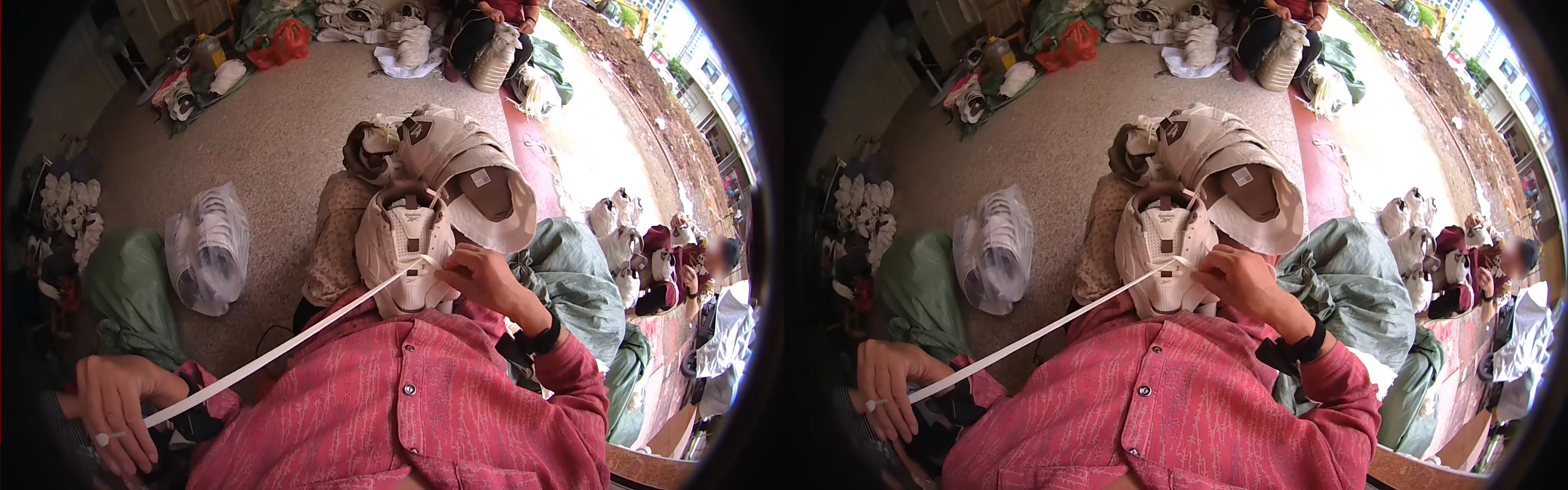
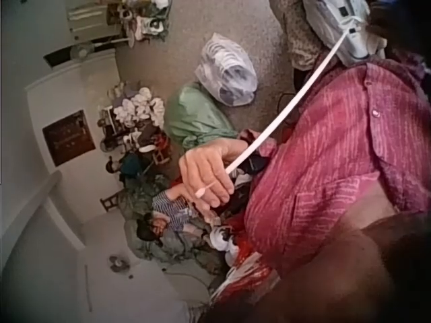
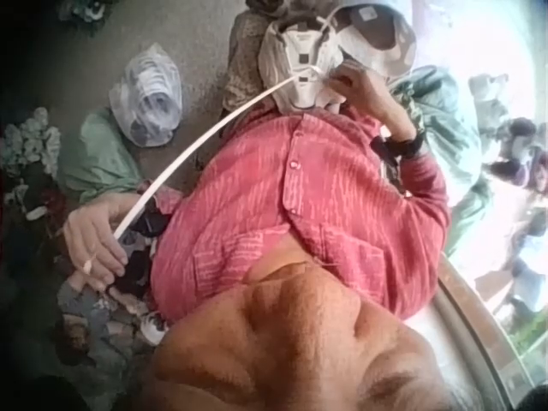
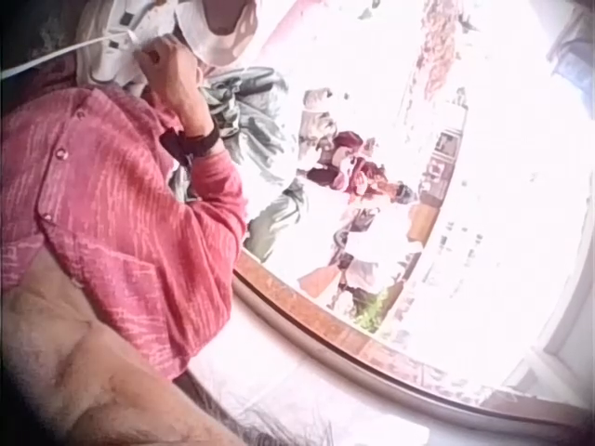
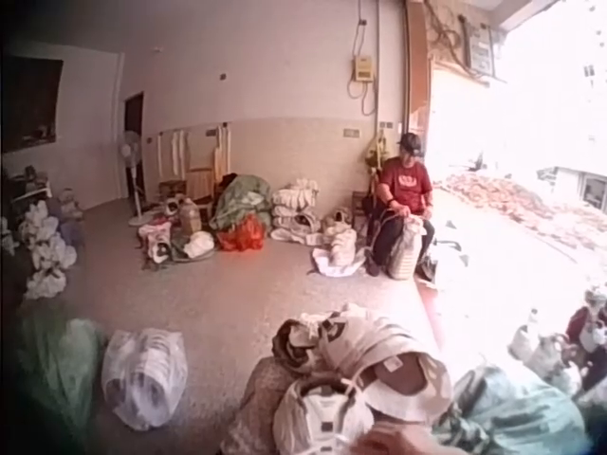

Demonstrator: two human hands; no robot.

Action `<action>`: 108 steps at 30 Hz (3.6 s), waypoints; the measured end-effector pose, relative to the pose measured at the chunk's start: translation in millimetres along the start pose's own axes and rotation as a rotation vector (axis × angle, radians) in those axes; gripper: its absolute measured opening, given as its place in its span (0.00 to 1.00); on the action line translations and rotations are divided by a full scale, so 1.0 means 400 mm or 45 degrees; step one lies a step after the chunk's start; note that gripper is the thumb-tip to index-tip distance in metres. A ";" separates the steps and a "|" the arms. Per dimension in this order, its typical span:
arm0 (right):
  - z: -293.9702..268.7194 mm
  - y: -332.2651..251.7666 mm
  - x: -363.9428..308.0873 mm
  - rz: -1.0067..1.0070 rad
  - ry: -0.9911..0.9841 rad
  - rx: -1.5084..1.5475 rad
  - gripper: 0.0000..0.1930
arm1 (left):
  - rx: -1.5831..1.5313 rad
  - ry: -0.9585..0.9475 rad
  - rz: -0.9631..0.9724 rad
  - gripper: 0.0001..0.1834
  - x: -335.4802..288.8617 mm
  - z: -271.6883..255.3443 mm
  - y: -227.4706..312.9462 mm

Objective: Thread laces through the eyelets of a white sneaker.

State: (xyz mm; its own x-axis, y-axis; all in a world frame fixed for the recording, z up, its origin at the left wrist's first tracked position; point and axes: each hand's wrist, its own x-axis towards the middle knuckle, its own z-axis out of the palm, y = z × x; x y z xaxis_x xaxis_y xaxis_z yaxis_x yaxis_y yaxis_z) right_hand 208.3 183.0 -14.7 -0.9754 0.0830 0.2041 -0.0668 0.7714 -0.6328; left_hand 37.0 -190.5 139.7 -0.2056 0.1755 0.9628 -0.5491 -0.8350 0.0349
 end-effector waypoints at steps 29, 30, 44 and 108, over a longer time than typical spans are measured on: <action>-0.066 0.004 -0.012 0.462 0.254 0.138 0.12 | 1.942 1.342 -0.892 0.15 -0.288 -0.349 0.134; -0.063 -0.021 -0.001 0.441 0.259 0.287 0.14 | 2.039 1.200 -1.056 0.13 -0.272 -0.348 0.069; -0.007 -0.030 0.012 0.316 0.052 0.107 0.08 | 2.188 -0.582 -1.008 0.06 -0.235 -0.442 -0.459; -0.079 -0.006 0.103 -0.309 -0.015 -0.110 0.08 | 2.059 0.129 -1.721 0.10 -0.268 -0.432 -0.147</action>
State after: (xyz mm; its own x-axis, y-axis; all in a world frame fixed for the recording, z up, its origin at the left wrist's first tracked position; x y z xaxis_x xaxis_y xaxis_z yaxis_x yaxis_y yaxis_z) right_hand 175.1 204.7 18.8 -0.9355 -0.1180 0.3330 -0.2813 0.8190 -0.5001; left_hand -48.5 -70.0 -11.9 -0.4415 0.8872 0.1342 0.6506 0.2135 0.7288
